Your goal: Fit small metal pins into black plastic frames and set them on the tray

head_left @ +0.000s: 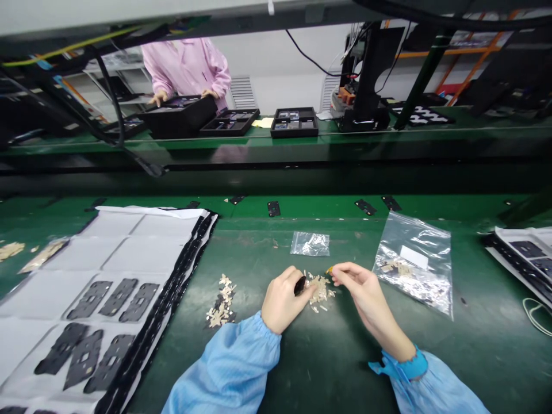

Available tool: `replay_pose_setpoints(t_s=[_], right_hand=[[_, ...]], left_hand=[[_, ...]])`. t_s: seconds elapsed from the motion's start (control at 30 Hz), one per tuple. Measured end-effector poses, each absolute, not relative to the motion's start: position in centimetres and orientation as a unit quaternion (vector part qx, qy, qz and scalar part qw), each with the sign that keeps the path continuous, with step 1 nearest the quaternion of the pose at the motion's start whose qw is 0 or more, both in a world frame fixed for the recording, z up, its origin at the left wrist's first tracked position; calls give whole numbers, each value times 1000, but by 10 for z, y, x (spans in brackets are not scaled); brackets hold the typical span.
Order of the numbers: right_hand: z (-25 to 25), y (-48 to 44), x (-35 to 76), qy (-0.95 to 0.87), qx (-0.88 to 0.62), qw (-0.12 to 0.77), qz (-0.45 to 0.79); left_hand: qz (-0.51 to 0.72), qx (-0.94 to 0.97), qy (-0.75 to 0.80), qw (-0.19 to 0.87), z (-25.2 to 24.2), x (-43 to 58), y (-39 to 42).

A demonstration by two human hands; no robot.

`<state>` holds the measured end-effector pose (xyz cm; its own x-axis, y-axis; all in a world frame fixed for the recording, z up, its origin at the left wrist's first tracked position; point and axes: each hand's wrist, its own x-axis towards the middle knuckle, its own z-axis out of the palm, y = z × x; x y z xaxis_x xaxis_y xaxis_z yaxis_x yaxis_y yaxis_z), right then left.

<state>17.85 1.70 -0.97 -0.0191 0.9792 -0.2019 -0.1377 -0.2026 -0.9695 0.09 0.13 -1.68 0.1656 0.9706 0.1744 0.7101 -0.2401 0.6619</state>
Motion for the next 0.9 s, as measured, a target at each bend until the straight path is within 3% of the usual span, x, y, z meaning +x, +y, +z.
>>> replay_pose_setpoints(t_s=[0.3, 0.7, 0.9], right_hand=[[-13, 9, 165, -494, -509, 464, 530], [-18, 3, 159, -522, -458, 474, 542], [-8, 6, 162, -494, -478, 469, 555]], left_hand=[[455, 672, 525, 258, -7, 13, -9], [480, 650, 508, 298, -16, 15, -10], [492, 549, 530, 419, -13, 10, -1]])
